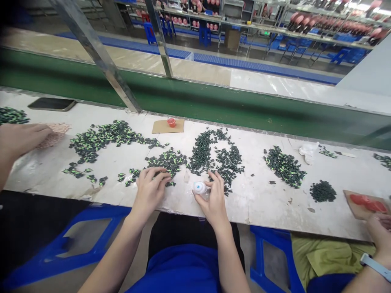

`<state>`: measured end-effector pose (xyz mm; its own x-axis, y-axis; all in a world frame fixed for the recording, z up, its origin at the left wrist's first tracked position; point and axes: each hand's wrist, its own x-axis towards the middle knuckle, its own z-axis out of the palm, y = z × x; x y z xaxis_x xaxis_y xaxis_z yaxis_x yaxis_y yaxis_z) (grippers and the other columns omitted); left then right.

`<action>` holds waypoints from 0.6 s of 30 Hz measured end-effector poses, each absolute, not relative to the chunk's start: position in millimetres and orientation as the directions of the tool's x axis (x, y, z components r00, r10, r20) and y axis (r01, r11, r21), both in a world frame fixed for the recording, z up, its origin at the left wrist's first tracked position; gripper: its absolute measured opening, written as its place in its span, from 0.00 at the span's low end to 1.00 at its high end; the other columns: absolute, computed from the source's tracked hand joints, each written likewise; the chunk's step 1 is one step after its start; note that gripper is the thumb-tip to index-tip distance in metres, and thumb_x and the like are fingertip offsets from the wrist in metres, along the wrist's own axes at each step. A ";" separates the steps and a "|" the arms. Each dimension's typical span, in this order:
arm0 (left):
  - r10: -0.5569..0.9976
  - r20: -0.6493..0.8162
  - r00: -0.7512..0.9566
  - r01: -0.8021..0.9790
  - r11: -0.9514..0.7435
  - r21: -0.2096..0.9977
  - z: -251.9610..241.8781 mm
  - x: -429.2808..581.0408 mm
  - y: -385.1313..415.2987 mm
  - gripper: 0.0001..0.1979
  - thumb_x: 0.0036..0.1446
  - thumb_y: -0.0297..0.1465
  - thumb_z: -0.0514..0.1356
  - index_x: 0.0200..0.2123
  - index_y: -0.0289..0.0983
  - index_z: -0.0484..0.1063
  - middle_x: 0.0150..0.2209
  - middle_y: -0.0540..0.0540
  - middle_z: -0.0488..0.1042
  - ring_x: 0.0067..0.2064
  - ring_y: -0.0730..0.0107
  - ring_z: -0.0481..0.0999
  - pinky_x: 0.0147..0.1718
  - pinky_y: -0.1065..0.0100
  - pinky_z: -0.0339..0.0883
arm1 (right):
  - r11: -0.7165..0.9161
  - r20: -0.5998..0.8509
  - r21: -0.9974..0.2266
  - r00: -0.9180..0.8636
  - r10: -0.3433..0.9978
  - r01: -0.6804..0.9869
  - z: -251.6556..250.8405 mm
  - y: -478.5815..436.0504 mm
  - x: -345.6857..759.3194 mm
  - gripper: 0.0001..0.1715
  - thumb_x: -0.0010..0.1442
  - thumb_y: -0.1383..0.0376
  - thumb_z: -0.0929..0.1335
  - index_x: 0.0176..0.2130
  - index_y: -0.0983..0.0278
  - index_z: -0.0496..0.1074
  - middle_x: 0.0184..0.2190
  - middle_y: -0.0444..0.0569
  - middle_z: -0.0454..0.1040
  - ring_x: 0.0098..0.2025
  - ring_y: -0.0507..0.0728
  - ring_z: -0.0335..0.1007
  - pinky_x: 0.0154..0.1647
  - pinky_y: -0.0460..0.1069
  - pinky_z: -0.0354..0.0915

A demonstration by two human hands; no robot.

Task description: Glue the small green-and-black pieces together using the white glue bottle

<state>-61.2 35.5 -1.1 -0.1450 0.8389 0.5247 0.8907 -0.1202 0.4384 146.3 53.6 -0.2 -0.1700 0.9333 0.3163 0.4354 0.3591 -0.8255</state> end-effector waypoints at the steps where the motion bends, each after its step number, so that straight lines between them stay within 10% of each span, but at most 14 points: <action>1: 0.827 0.541 -0.155 0.878 -0.136 0.460 1.2 -59.9 35.1 0.08 0.60 0.26 0.56 0.31 0.40 0.73 0.40 0.42 0.77 0.45 0.53 0.68 0.37 0.57 0.57 | 0.316 0.278 -0.880 -0.155 0.948 0.356 1.5 50.4 147.6 0.13 0.54 0.61 0.72 0.36 0.60 0.65 0.56 0.56 0.69 0.61 0.64 0.60 0.56 0.62 0.62; 6: 0.862 0.505 -0.033 0.814 -0.270 0.514 2.3 -35.3 27.9 0.06 0.62 0.27 0.55 0.36 0.41 0.72 0.35 0.49 0.80 0.40 0.62 0.75 0.40 0.59 0.51 | 0.092 0.092 -0.996 -0.015 0.996 0.004 -1.5 35.2 157.8 0.16 0.53 0.60 0.73 0.36 0.60 0.64 0.37 0.51 0.80 0.39 0.59 0.77 0.37 0.52 0.72; 18: 0.928 0.374 0.005 0.717 -0.263 0.645 -18.1 -11.3 16.3 0.05 0.61 0.30 0.57 0.35 0.42 0.73 0.34 0.49 0.81 0.39 0.65 0.77 0.47 0.58 0.52 | 0.126 0.124 -0.992 0.262 0.957 0.010 -15.8 32.1 177.6 0.16 0.49 0.56 0.73 0.33 0.66 0.76 0.27 0.51 0.78 0.28 0.58 0.74 0.27 0.50 0.69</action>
<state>-11.3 16.3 -18.1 0.0049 0.9276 0.3735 0.7174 -0.2635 0.6449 177.6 32.1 -15.8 0.2618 0.9571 0.1240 0.0098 0.1259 -0.9920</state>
